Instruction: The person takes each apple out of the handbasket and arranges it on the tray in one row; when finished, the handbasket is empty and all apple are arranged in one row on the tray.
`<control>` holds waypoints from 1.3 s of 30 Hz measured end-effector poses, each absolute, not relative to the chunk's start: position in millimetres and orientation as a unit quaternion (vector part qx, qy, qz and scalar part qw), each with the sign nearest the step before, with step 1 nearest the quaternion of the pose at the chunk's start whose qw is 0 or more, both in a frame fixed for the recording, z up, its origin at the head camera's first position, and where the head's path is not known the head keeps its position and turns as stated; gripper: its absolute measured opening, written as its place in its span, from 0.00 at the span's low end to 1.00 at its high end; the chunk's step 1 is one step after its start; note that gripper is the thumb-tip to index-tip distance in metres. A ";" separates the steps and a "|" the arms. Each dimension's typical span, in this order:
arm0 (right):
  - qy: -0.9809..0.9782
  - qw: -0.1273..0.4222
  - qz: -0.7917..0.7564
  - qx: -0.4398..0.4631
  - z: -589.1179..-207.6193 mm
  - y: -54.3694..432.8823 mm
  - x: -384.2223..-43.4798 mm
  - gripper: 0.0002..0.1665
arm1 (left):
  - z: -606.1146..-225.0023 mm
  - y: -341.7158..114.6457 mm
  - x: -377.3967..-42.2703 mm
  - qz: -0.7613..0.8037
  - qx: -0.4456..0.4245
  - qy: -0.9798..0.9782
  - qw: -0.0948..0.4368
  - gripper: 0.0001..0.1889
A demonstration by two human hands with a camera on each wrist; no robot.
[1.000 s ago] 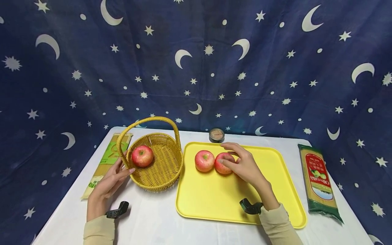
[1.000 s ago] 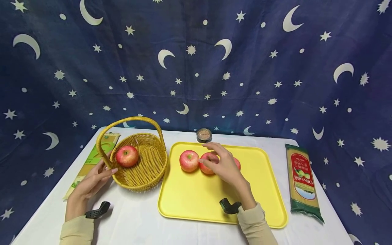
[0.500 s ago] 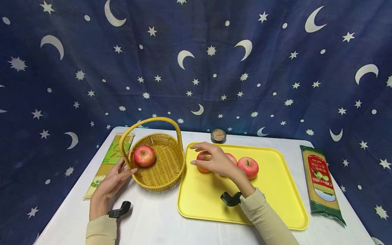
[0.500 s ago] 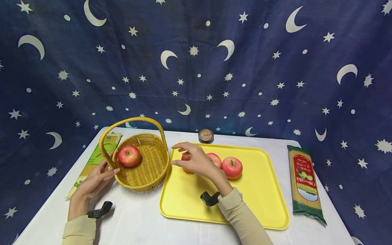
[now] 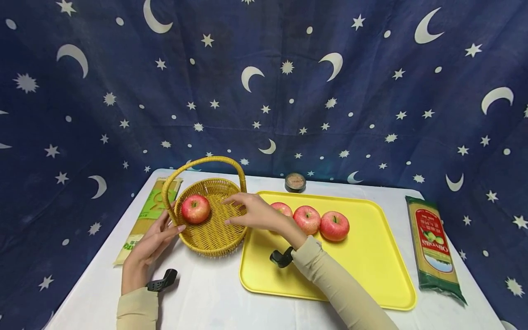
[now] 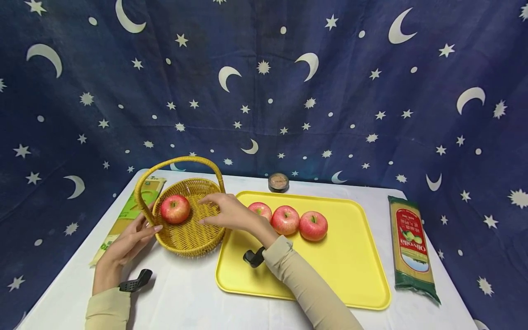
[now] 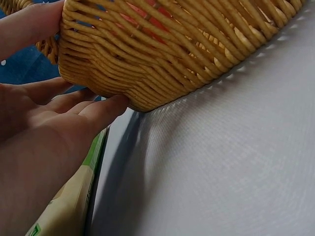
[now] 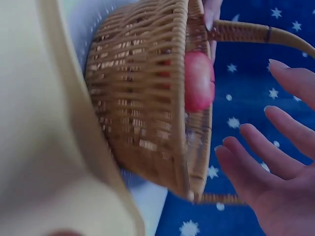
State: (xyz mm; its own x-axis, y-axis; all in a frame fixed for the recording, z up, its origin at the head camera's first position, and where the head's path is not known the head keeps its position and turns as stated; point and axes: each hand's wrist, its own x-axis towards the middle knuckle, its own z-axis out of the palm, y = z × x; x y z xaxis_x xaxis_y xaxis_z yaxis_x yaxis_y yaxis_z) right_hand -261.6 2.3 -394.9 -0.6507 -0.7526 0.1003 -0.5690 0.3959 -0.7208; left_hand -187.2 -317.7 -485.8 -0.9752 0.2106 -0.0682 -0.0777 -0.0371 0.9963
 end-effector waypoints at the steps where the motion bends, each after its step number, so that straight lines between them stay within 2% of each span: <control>1: 0.826 0.131 -0.372 -0.402 -396.0 -3.5 -263.3 0.32 | -486.1 -318.0 -187.2 0.719 0.049 0.686 0.101 0.49; 6: 0.826 0.165 -0.354 -0.407 -400.0 -29.5 -271.7 0.34 | -487.2 -319.5 -187.4 0.719 0.056 0.686 0.101 0.49; 14: 0.850 0.170 -0.303 -0.395 -399.7 -59.9 -283.7 0.37 | -487.7 -320.8 -190.0 0.725 0.069 0.678 0.101 0.50; 21: 0.868 0.184 -0.253 -0.387 -395.1 -83.5 -291.5 0.45 | -486.2 -321.6 -190.0 0.716 0.055 0.688 0.104 0.50; 27: 0.855 0.208 -0.235 -0.413 -399.0 -98.1 -298.4 0.48 | -486.7 -319.4 -188.5 0.720 0.046 0.685 0.103 0.50; 39: 0.862 0.233 -0.232 -0.387 -409.7 -111.6 -304.1 0.53 | -487.0 -319.3 -188.0 0.722 0.038 0.684 0.101 0.51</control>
